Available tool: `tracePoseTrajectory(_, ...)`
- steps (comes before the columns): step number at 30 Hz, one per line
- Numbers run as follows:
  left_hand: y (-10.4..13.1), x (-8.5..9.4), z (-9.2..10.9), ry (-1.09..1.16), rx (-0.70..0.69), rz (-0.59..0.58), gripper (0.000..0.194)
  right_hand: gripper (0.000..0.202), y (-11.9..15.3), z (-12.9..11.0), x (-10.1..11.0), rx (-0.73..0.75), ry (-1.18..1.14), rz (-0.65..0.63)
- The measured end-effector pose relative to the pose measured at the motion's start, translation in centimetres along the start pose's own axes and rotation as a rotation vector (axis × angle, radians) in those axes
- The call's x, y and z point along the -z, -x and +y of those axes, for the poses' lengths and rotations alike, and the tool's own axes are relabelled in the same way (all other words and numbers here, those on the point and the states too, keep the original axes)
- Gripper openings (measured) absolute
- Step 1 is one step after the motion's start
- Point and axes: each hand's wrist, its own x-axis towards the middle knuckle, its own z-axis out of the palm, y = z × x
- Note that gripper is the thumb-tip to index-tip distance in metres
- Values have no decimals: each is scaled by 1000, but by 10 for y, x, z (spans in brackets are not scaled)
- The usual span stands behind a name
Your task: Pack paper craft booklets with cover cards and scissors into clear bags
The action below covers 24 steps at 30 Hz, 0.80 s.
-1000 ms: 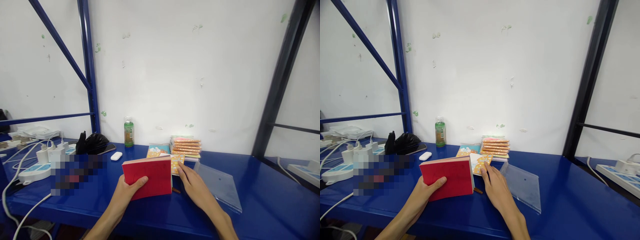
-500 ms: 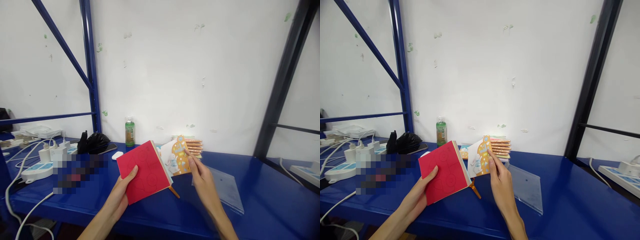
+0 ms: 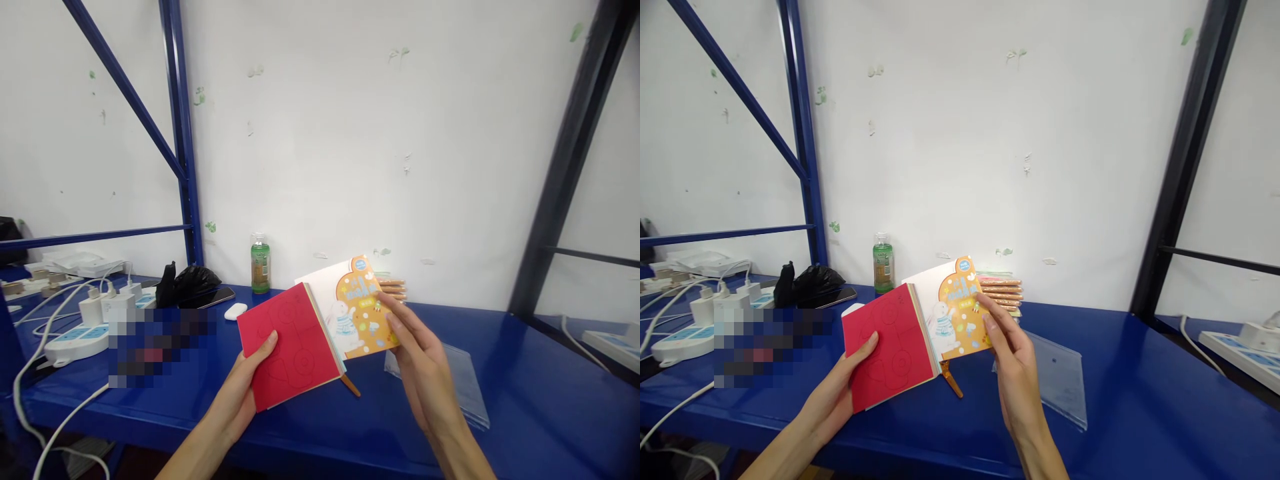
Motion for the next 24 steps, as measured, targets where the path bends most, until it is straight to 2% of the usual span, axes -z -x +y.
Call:
tracePoseTrajectory(7, -3, 3, -1, -2, 1, -15, 50, 33, 0, -5, 2, 7, -32, 62)
tracePoseTrajectory(10, 0, 1, 0, -13, 8, -2, 52, 33, 0, -5, 3, -4, -21, 41)
tracePoseTrajectory(18, 7, -13, 4, -68, 23, 12, 54, 31, 8, 0, -2, -9, 212, -172)
tracePoseTrajectory(24, 3, -6, -1, -66, 1, -46, 52, 29, 15, 5, -18, -57, 300, -385)
